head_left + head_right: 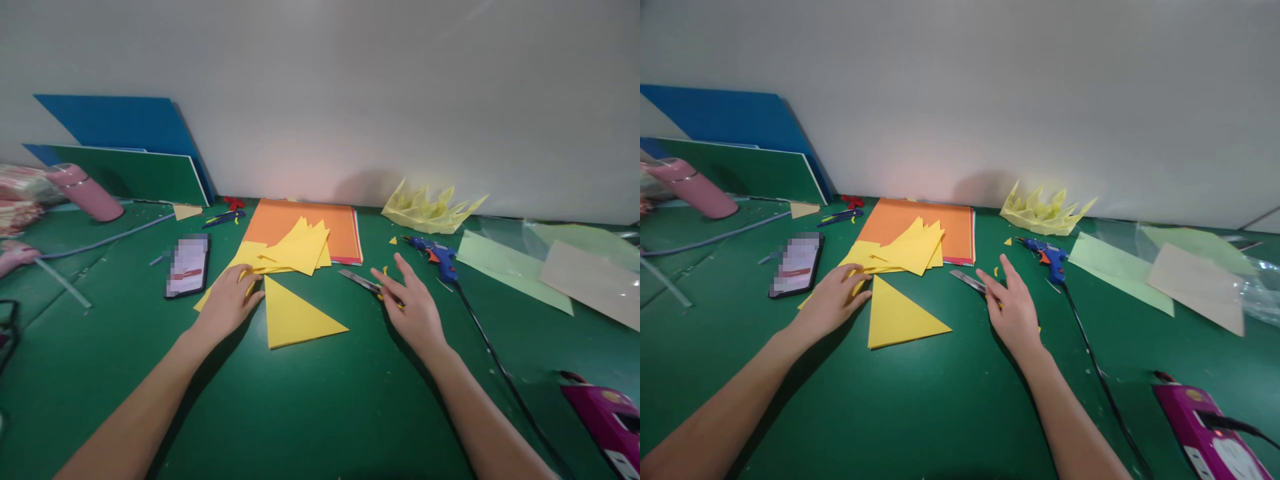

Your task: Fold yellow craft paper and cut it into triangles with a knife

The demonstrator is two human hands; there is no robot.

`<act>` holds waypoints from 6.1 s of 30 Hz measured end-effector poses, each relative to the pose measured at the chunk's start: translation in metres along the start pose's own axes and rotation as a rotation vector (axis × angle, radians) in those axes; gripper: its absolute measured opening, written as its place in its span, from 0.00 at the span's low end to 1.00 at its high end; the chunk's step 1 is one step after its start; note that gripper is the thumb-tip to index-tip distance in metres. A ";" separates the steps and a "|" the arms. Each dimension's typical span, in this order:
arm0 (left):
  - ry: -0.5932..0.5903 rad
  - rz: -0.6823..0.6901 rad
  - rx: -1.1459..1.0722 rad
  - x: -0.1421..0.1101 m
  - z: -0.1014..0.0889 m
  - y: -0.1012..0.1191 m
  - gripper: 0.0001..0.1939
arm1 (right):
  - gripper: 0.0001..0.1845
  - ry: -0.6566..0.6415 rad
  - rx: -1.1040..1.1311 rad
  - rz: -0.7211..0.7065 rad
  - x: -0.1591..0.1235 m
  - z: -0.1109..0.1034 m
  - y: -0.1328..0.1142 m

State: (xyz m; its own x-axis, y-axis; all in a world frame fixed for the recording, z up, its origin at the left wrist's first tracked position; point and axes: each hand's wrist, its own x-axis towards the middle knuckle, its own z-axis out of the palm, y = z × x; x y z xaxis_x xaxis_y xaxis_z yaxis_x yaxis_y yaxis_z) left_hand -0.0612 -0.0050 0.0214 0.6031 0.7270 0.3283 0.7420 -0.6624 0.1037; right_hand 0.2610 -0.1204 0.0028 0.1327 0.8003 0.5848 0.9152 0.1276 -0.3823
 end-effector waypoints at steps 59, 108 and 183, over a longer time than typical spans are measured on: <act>-0.379 -0.653 -1.395 -0.009 -0.009 0.078 0.34 | 0.17 -0.315 0.485 -0.508 -0.009 0.004 -0.050; -0.590 -0.587 -1.198 0.021 -0.005 0.084 0.14 | 0.22 -0.309 1.046 0.632 -0.006 0.020 -0.062; -0.362 -0.398 -1.410 -0.005 0.014 0.104 0.24 | 0.29 -0.450 1.022 0.860 -0.007 0.011 -0.067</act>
State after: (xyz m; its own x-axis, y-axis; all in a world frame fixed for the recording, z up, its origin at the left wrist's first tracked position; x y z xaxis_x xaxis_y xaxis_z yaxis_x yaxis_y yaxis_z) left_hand 0.0168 -0.0748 0.0171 0.6296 0.7606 -0.1583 0.1155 0.1098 0.9872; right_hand 0.1943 -0.1280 0.0164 0.1914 0.9361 -0.2949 -0.0904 -0.2824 -0.9550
